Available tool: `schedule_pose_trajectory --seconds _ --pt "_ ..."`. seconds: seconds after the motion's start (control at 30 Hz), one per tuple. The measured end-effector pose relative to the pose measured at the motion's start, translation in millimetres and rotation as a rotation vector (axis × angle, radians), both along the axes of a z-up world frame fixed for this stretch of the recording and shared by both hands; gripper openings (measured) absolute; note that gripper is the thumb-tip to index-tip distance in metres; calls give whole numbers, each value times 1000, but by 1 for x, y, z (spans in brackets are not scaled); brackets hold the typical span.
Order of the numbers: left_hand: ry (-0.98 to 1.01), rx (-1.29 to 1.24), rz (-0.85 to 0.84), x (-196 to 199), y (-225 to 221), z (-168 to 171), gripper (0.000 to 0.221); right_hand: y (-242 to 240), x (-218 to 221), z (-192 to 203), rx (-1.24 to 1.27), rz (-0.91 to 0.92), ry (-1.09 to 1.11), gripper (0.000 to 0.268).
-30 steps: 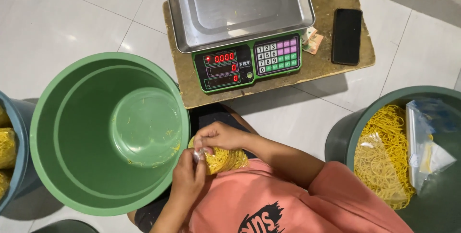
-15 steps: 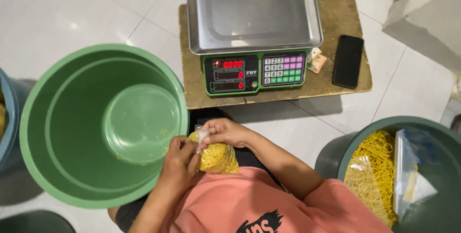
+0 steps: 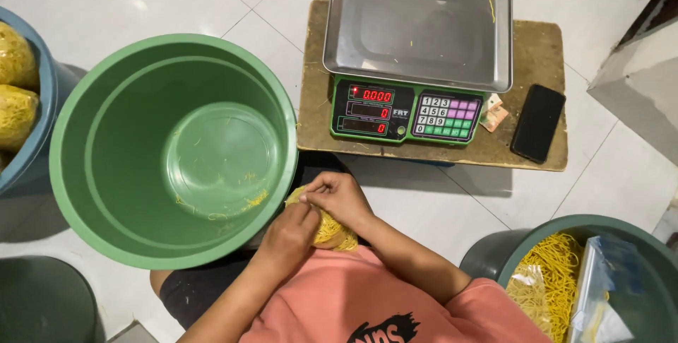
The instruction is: Weighing portions of yellow noodles on a digital scale and placing them into clear plastic bags.
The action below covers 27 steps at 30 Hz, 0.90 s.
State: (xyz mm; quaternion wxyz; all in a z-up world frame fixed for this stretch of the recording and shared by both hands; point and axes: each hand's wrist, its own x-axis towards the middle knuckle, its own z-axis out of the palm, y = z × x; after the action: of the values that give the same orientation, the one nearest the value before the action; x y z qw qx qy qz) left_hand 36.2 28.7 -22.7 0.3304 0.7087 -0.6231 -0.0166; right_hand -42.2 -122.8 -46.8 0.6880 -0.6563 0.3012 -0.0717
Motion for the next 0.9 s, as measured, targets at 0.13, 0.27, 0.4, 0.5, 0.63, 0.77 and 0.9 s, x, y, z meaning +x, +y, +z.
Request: schedule_pose_trajectory --seconds 0.13,0.27,0.4,0.5,0.63,0.77,0.9 --pt "307 -64 182 -2 2 -15 20 -5 -4 -31 -2 -47 -132 6" --pt "521 24 352 2 7 -27 24 -9 -16 -30 -112 213 -302 22" --pt "596 122 346 2 6 -25 32 -7 -18 -22 -333 268 -362 38" --pt "378 83 310 -4 6 -37 29 7 -21 -23 -446 209 -343 42" --pt "150 58 309 -11 3 -27 24 22 -20 -25 -583 118 -336 39" --pt "-32 4 367 -16 -3 -37 21 25 -18 -19 -703 75 -363 35" --pt "93 -159 436 -21 -10 -18 32 27 -19 -22 -721 -12 -372 24"
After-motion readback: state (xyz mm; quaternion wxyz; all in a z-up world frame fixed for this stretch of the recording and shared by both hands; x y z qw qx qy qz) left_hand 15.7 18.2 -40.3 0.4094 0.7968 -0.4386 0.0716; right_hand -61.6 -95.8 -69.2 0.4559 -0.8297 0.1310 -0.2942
